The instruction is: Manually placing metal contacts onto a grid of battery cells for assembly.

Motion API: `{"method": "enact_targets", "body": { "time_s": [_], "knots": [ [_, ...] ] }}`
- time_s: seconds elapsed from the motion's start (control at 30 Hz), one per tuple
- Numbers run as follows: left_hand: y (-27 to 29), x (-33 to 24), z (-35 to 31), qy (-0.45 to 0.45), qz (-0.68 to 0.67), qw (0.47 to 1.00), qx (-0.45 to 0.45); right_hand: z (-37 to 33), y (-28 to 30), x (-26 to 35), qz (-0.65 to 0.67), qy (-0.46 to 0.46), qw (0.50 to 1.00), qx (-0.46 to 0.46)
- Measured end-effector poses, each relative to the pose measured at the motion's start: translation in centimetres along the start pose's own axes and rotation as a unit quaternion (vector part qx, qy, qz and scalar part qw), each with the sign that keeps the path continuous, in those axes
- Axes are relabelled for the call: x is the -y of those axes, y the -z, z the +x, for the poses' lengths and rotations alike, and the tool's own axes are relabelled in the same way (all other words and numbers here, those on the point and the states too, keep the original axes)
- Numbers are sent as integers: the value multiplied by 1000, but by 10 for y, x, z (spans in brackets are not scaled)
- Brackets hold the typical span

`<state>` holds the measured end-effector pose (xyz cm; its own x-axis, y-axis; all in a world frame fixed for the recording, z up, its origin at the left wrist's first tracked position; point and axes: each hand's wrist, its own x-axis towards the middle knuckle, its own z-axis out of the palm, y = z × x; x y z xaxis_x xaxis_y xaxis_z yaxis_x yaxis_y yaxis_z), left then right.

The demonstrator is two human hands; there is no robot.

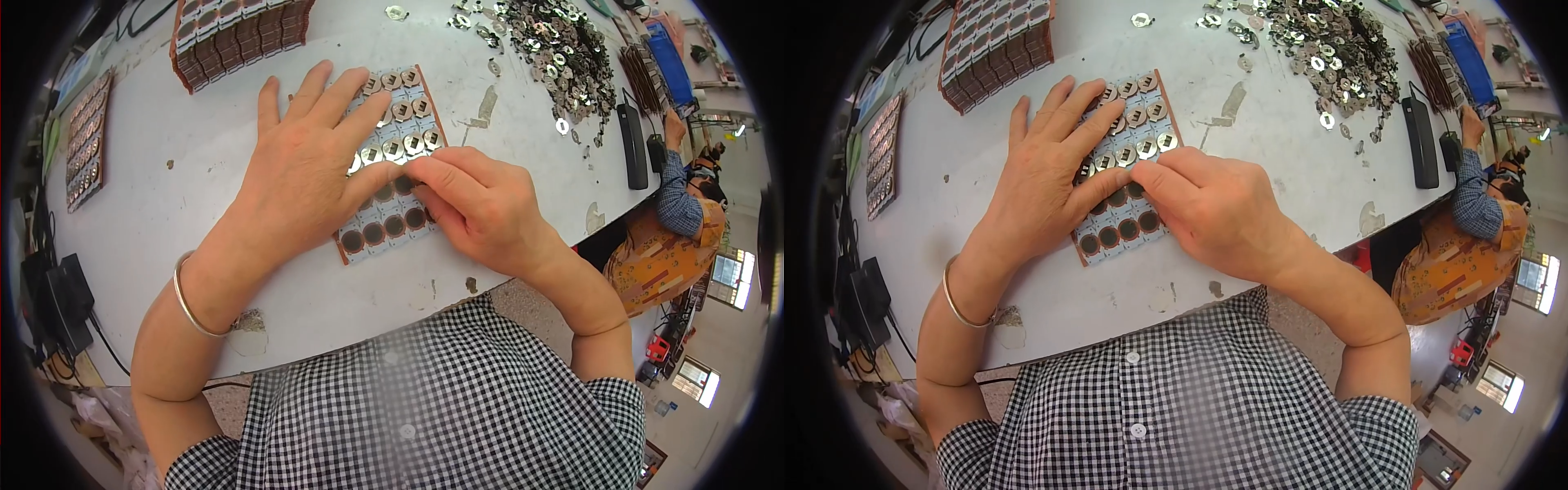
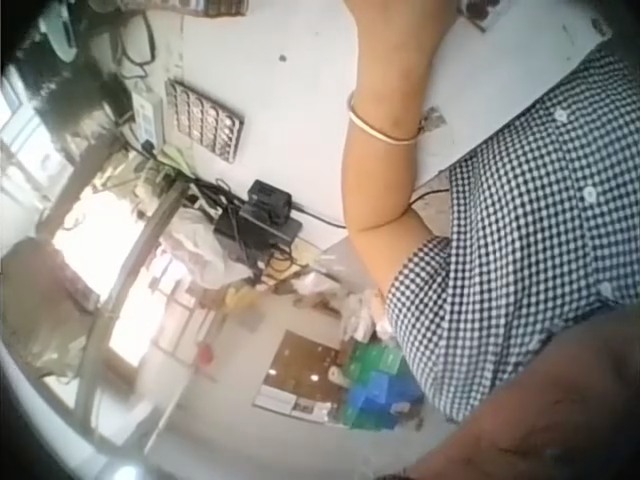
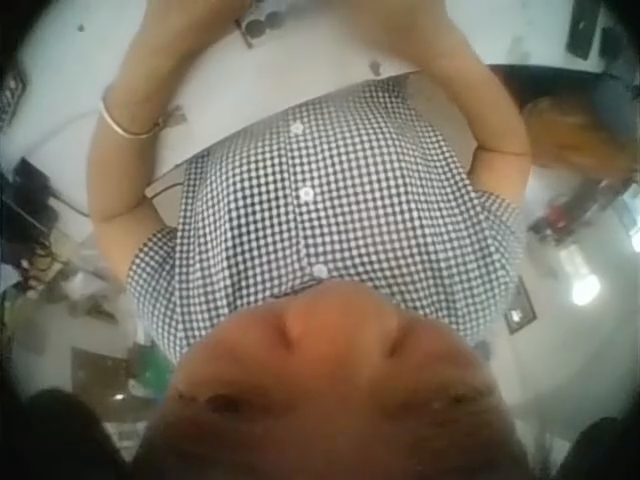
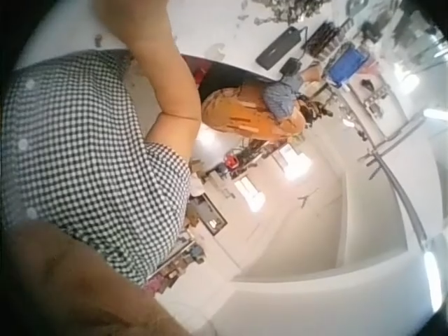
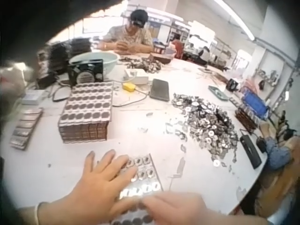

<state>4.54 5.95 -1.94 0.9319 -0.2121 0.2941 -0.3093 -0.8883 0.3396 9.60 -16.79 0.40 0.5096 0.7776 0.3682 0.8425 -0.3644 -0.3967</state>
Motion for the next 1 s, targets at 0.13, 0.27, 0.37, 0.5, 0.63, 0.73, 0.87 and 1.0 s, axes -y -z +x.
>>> {"method": "enact_targets", "body": {
  "time_s": [0.13, 0.27, 0.37, 0.5, 0.63, 0.73, 0.87, 1.0],
  "knots": [
    [3, 1, 0, 2, -9, 1000, 6, 11, 12, -33, 12, -28, 999, -23],
    [3, 0, 0, -8, -9, 1000, 8, 29, 32, -106, -40, -97, 990, -92],
    [3, 0, 2, -7, -13, 1000, 14, 34, 37, -129, -101, -64, 993, -11],
    [4, -1, 1, -4, -10, 1000, 13, 39, 33, -116, -99, -70, 992, -20],
    [3, 2, -2, 1, -8, 1000, 12, 29, 29, -80, -3, -140, 990, -9],
    [2, 2, -2, 3, -12, 1000, 10, 15, 28, -85, 5, -151, 988, -31],
    [2, 1, -2, 4, -12, 1000, 12, 6, 45, -89, -54, -156, 986, -35],
    [1, 0, -2, 0, 2, 1000, 10, 6, 60, -79, -67, -223, 972, 39]
  ]
}}
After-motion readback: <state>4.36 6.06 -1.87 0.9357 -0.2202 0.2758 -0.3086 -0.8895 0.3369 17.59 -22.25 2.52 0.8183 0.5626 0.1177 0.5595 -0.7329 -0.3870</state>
